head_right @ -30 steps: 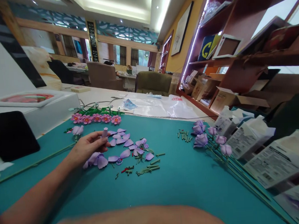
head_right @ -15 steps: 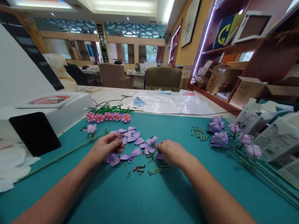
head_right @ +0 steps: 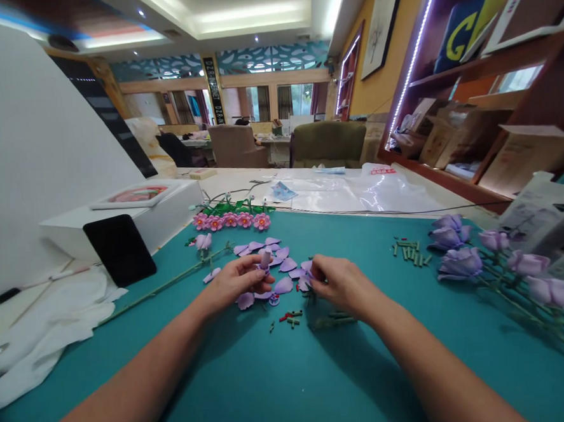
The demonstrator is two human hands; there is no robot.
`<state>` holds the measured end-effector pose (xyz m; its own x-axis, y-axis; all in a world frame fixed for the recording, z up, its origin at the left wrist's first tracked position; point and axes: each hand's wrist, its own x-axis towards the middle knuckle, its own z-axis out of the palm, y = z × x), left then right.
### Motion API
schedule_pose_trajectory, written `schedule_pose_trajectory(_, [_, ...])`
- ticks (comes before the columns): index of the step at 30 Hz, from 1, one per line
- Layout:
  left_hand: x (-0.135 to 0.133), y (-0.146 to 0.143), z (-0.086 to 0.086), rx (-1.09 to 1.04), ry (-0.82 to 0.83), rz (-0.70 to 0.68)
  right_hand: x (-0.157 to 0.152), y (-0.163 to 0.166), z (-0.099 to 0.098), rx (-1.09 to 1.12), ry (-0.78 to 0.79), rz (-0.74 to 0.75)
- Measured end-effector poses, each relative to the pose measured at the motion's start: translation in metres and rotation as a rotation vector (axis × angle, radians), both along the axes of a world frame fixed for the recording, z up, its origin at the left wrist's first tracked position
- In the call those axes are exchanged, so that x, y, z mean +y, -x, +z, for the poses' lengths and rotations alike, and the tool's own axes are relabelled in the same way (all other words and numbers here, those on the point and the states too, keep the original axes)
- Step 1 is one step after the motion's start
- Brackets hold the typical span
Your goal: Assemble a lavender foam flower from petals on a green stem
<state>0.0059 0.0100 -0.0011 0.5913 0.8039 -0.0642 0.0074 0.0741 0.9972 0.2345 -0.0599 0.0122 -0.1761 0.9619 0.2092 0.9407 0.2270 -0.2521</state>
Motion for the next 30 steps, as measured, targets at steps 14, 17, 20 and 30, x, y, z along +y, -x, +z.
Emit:
schedule_pose_trajectory(14, [-0.007,-0.004,-0.005,-0.047,0.002,-0.089,-0.012,0.036,-0.005,0.128,-0.408,0.226])
schedule_pose_trajectory(17, [-0.008,-0.004,-0.003,-0.048,0.007,-0.092,-0.012,0.036,-0.008,0.05,-0.488,0.2])
schedule_pose_trajectory(20, [-0.01,-0.005,0.0,-0.045,0.007,-0.11,-0.011,0.035,-0.01,0.007,-0.57,0.225])
schedule_pose_trajectory(30, [-0.013,-0.004,0.006,-0.009,0.003,-0.117,-0.01,0.034,-0.012,-0.026,-0.643,0.283])
